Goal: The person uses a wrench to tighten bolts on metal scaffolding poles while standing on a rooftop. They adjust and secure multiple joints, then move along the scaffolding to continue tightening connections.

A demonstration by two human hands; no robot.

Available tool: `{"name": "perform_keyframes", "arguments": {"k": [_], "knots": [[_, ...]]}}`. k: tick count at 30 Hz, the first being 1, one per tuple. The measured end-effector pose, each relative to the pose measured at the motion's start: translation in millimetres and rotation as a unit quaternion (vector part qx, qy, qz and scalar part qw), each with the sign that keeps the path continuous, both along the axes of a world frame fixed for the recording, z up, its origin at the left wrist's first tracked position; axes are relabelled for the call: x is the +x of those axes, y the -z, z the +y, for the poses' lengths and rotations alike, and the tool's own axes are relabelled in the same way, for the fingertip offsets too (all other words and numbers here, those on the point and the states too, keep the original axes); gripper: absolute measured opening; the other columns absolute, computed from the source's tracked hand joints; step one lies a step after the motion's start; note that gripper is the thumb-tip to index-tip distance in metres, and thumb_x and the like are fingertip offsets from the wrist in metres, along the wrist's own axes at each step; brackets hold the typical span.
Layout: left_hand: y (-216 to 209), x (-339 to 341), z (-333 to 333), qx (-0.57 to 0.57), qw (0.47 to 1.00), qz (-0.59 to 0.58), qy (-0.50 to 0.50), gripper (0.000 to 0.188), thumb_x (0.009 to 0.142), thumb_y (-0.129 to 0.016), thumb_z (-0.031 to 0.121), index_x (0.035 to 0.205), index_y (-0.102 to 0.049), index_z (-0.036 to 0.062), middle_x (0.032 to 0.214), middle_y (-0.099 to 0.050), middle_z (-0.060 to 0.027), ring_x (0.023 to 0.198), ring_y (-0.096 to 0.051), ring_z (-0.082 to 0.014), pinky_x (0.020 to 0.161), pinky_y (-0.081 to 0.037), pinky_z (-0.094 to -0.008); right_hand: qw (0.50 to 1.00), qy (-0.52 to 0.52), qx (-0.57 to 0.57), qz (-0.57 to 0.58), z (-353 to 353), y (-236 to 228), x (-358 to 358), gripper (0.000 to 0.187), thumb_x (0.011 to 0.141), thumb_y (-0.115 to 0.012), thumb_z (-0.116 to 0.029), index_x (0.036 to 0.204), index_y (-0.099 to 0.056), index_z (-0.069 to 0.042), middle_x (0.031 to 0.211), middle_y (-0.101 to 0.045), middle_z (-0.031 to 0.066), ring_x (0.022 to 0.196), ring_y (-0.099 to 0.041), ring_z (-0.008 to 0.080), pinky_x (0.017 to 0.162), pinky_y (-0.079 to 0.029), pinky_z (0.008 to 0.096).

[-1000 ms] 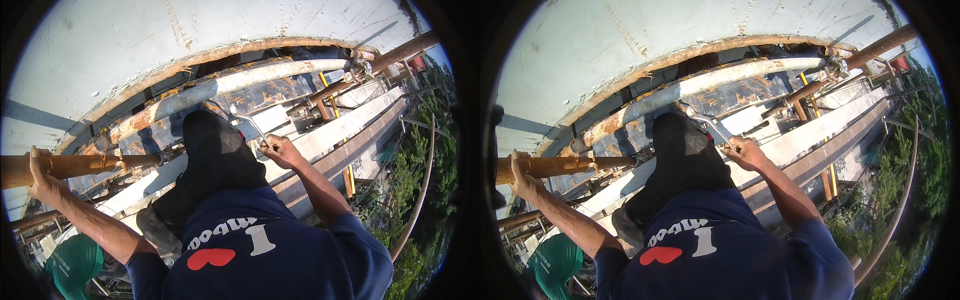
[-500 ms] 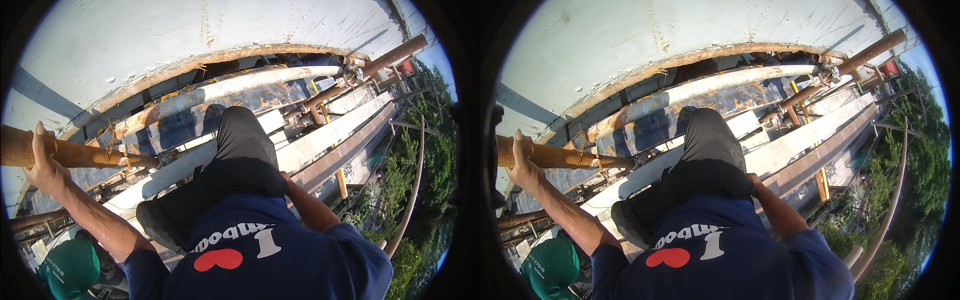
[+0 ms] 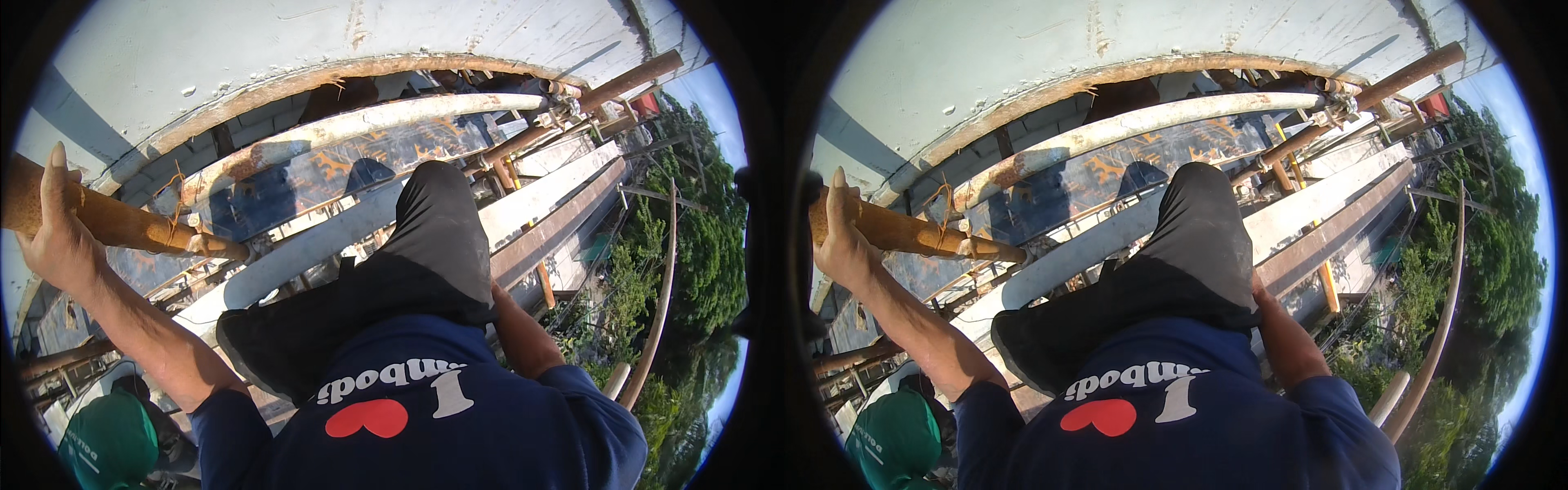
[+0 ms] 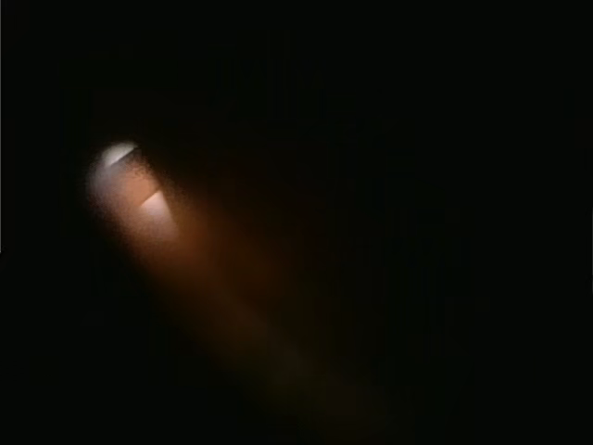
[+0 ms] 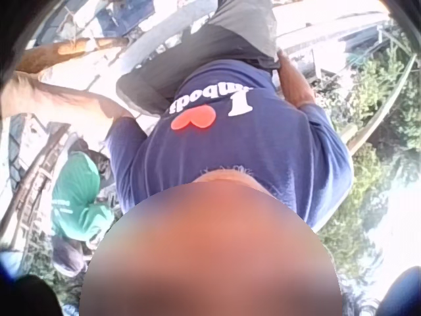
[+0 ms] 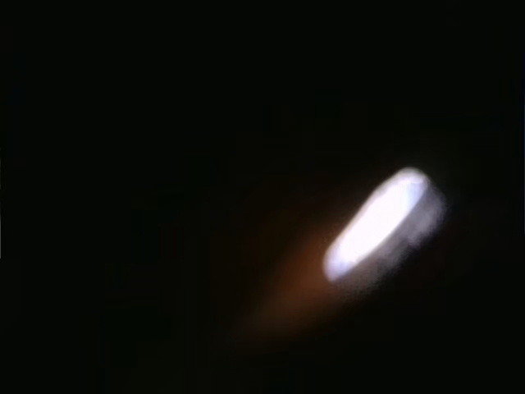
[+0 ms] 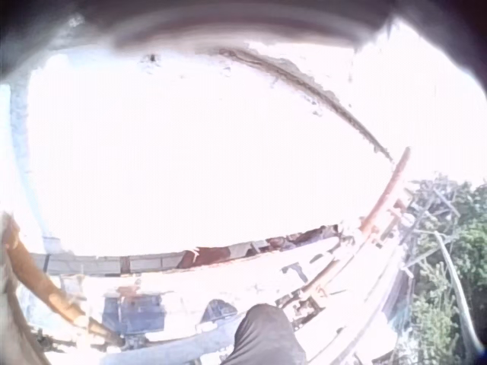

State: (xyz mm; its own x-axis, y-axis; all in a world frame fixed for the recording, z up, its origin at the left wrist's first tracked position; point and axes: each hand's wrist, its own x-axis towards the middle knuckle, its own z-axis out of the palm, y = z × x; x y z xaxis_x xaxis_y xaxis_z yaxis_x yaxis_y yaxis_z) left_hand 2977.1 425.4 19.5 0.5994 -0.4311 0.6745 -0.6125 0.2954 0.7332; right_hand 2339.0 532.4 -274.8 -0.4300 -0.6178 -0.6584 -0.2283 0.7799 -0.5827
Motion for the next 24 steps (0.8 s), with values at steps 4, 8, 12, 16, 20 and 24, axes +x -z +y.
{"name": "perform_keyframes", "arguments": {"k": [4, 8, 12, 16, 20, 24], "knots": [[-4, -7, -1, -0.031, 0.999, -0.006, -0.001, 0.029, 0.088, -0.079, 0.024, 0.108, -0.074, 0.0043, 0.095, -0.073, -0.0103, 0.091, -0.074, -0.018, 0.082, -0.061, -0.0344, 1.0, 0.008, -0.021, 0.02, 5, -15, -2, 0.021, 0.091, -0.062, -0.014, 0.097, -0.069, 0.004, 0.079, -0.067, 0.0122, 0.063, -0.064, 0.0226, 0.057, -0.052, 0.0395], [-6, -20, 0, -0.009, 0.999, -0.013, -0.038, 0.039, 0.084, -0.083, 0.03, 0.11, -0.07, 0.0029, 0.096, -0.073, -0.011, 0.092, -0.074, -0.0197, 0.084, -0.061, -0.0354, 0.999, 0.015, -0.037, 0.035, 9, -26, -2, 0.021, 0.091, -0.062, -0.014, 0.098, -0.069, 0.004, 0.08, -0.067, 0.0125, 0.064, -0.064, 0.0228, 0.058, -0.053, 0.0396], [-6, -25, -1, -0.016, 0.999, 0.031, -0.042, 0.055, 0.079, -0.087, 0.038, 0.114, -0.065, 0.0015, 0.096, -0.073, -0.0116, 0.095, -0.074, -0.0224, 0.088, -0.06, -0.0377, 0.997, 0.016, -0.049, 0.05, 10, -34, -2, 0.021, 0.091, -0.061, -0.014, 0.098, -0.069, 0.005, 0.081, -0.068, 0.0127, 0.065, -0.065, 0.023, 0.059, -0.054, 0.0397], [-9, -24, 3, 0.011, 0.999, -0.01, -0.049, 0.052, 0.079, -0.086, 0.038, 0.112, -0.066, 0.0029, 0.095, -0.073, -0.0113, 0.093, -0.074, -0.0222, 0.088, -0.06, -0.0386, 0.996, 0.023, -0.061, 0.059, 10, -42, -2, 0.022, 0.091, -0.061, -0.014, 0.098, -0.069, 0.005, 0.081, -0.068, 0.013, 0.065, -0.066, 0.0233, 0.06, -0.055, 0.0398], [-11, -28, 4, 0.012, 0.999, 0.025, -0.037, 0.05, 0.08, -0.085, 0.038, 0.111, -0.066, 0.0035, 0.095, -0.073, -0.0108, 0.092, -0.074, -0.0218, 0.087, -0.06, -0.0386, 0.994, 0.03, -0.076, 0.071, 12, -48, -3, 0.022, 0.091, -0.061, -0.014, 0.099, -0.069, 0.005, 0.082, -0.068, 0.0132, 0.066, -0.066, 0.0235, 0.061, -0.055, 0.0399], [-15, -35, 3, -0.002, 0.999, 0.044, -0.017, 0.049, 0.08, -0.085, 0.037, 0.109, -0.067, 0.0032, 0.094, -0.072, -0.0103, 0.089, -0.073, -0.0207, 0.085, -0.06, -0.0371, 0.991, 0.028, -0.093, 0.09, 20, -58, 1, 0.023, 0.091, -0.061, -0.014, 0.099, -0.069, 0.006, 0.083, -0.068, 0.0134, 0.067, -0.067, 0.0238, 0.062, -0.056, 0.04]]}}
